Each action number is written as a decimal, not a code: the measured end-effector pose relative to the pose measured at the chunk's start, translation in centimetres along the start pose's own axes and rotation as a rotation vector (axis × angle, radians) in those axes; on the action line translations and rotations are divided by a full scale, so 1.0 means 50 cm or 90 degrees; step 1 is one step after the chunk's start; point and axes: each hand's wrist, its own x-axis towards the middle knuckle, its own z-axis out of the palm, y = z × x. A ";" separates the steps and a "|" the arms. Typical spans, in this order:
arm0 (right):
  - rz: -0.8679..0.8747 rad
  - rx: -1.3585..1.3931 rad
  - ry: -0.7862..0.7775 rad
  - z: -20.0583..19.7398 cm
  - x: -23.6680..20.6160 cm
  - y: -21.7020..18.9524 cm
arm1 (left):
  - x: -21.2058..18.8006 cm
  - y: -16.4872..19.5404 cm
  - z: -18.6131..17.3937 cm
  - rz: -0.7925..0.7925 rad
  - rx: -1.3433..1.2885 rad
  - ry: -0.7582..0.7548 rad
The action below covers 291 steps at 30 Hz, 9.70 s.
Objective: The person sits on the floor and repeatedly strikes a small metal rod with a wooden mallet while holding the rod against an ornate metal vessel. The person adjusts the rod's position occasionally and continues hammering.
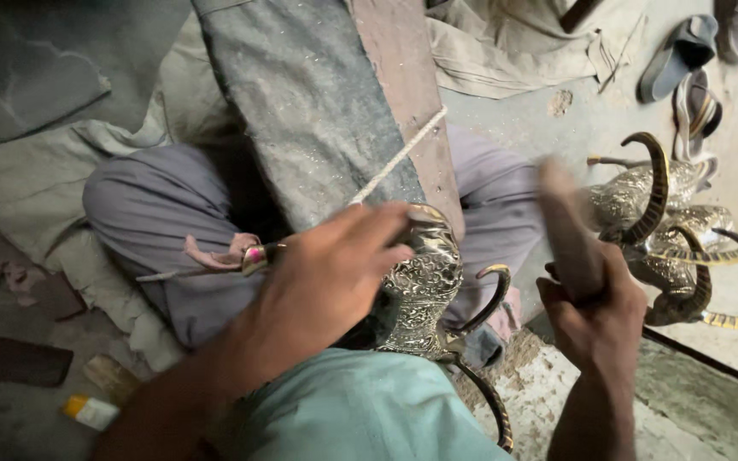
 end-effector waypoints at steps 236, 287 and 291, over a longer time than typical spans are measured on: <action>-0.047 -0.041 -0.305 -0.077 0.230 -0.107 | 0.082 -0.009 0.041 -0.064 -0.029 -0.088; -0.653 -0.433 0.041 -0.088 0.102 -0.328 | -0.094 -0.119 0.217 0.102 -0.085 0.416; -0.738 -0.341 0.051 -0.092 0.090 -0.401 | -0.102 -0.143 0.222 0.155 0.109 0.471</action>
